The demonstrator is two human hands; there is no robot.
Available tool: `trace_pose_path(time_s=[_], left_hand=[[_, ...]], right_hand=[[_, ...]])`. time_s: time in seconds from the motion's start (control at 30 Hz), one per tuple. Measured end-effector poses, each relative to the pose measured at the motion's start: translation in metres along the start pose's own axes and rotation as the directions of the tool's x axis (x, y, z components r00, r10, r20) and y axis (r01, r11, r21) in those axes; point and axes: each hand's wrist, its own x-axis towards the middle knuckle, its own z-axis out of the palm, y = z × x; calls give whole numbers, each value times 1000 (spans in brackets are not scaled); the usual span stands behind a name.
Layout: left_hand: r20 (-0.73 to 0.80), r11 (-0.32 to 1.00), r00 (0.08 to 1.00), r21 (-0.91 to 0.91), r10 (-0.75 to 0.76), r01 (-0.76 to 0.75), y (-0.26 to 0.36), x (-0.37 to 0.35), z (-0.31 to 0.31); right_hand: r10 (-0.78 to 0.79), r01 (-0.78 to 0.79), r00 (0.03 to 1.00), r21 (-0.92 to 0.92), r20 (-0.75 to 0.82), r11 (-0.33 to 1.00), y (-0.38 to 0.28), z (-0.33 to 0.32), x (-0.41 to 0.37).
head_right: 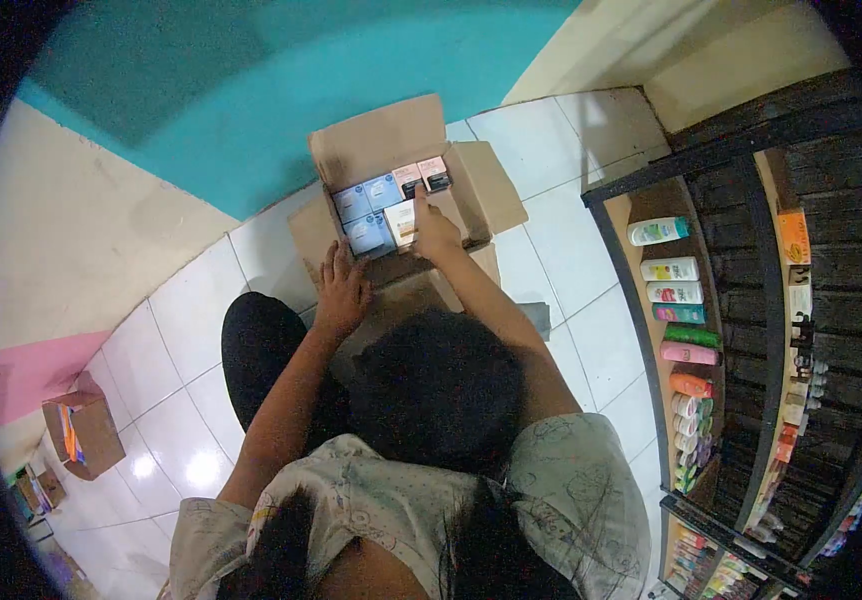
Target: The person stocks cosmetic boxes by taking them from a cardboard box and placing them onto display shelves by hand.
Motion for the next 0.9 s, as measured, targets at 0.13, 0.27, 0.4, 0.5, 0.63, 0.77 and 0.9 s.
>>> trace_pose_path(time_s=[0.13,0.27,0.4,0.5,0.63,0.77,0.9], left_hand=[[37,1000,999,12,-16,15,4,0,-6],[45,1000,999,6,-17,17,5,0,-8],[9,1000,1000,-3,9,-9,2,0,-4],[7,1000,1000,-12,13,-13,5,1,-8],[7,1000,1000,-8,5,-5,6,0,-7],[9,1000,1000,11,23,-24,2,0,-4],[3,1000,1000,25,9,-10,1,1,-4]], right_hand=[[30,-30,999,-10,-21,999,-14,-9,-9],[14,-14,1000,-120,2,993,-16,-6,-9],[1,-8,998,-119,-63,993,-16,-4,-9],[4,-16,997,-138,-83,990,-15,-1,-9],[45,-53,996,-116,-72,992,-15,-3,-8],[67,-80,993,-139,-95,987,-18,-6,-11],[17,-39,994,-199,-109,979,-28,-17,-18]])
